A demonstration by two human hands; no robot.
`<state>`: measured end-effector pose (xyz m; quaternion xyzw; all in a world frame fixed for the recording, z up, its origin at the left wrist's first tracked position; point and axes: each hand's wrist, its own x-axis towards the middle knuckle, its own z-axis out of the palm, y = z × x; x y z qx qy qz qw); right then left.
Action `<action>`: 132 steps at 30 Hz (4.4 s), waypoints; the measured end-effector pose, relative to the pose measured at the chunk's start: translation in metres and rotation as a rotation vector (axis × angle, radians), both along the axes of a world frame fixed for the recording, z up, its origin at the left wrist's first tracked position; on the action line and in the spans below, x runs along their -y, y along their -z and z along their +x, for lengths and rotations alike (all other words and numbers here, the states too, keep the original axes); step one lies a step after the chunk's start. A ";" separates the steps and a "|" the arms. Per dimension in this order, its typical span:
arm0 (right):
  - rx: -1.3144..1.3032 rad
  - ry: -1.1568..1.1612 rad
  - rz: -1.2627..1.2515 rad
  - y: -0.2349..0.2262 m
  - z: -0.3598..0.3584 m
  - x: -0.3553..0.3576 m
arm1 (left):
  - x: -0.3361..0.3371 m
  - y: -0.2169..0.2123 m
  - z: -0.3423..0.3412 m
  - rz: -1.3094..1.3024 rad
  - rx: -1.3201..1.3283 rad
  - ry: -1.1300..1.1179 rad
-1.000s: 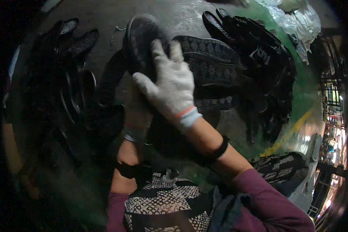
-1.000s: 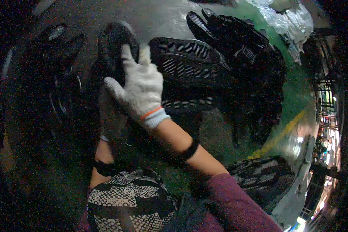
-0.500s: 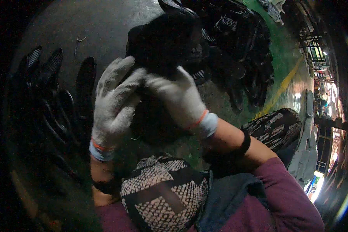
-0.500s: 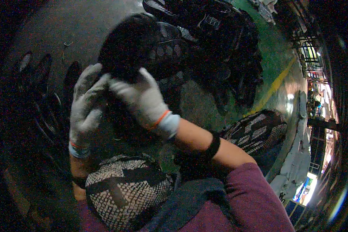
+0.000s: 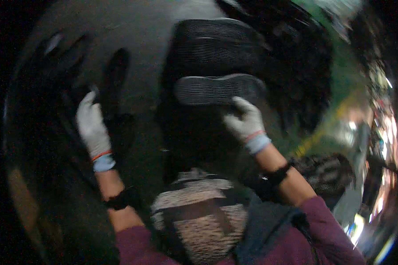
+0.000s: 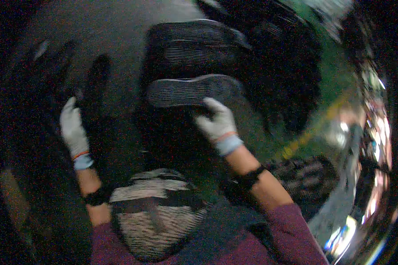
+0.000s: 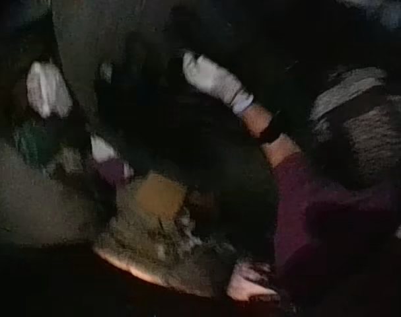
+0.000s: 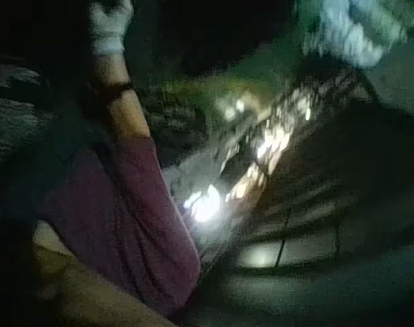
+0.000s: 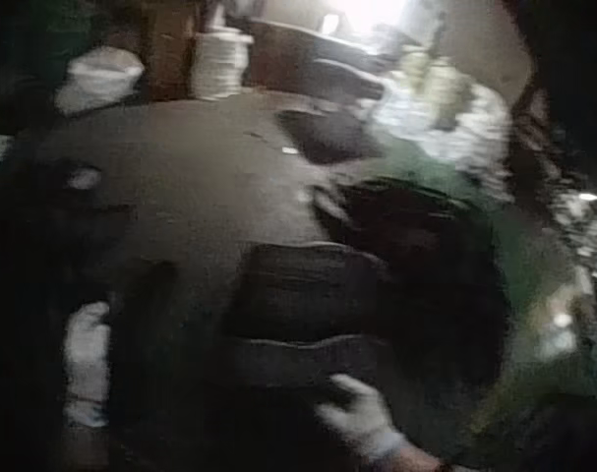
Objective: Sorting and organizing manufactured shoe soles from large piles on the floor into pairs or structured stacks.
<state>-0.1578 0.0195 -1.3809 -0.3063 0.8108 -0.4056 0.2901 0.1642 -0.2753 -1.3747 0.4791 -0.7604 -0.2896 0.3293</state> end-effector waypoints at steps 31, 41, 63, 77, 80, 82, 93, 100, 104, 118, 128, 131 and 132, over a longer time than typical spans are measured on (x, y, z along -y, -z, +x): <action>0.168 -1.071 0.603 -0.015 0.029 0.056 | 0.031 0.089 0.120 0.863 -0.265 -0.390; 0.350 -0.810 0.218 -0.003 0.065 0.123 | -0.007 0.101 0.058 1.020 -0.504 -0.236; 0.499 -0.275 -0.463 -0.039 0.106 0.168 | -0.085 0.012 -0.043 0.661 -0.726 -0.410; -0.529 -0.431 -0.208 -0.079 0.104 0.169 | -0.101 0.043 -0.078 0.796 -1.257 0.190; -0.477 -0.372 -0.331 -0.072 0.073 0.157 | -0.111 0.008 -0.101 1.143 -1.429 0.261; -0.277 -0.302 -0.334 -0.084 0.051 0.144 | -0.101 -0.011 -0.100 1.044 -1.031 0.330; 0.432 0.312 -0.542 -0.027 -0.167 0.055 | -0.044 0.001 -0.158 0.340 -0.270 0.419; 0.566 0.240 -0.556 0.005 -0.200 0.064 | -0.053 0.062 -0.104 0.246 0.131 0.287; -0.027 0.219 -0.293 0.021 -0.230 0.070 | -0.042 0.092 -0.093 0.236 0.104 0.000; -1.277 0.164 0.253 0.013 -0.180 0.083 | 0.059 0.171 -0.138 0.489 0.756 -0.319; -0.893 -0.185 -0.506 -0.048 -0.073 0.153 | 0.115 0.089 -0.002 0.678 -0.047 -0.129; -0.613 -0.315 -0.670 -0.044 -0.054 0.157 | 0.070 0.065 0.048 0.703 -0.329 -0.267; -0.376 -0.392 -0.820 -0.027 -0.040 0.159 | 0.053 0.059 0.081 0.788 -0.507 -0.305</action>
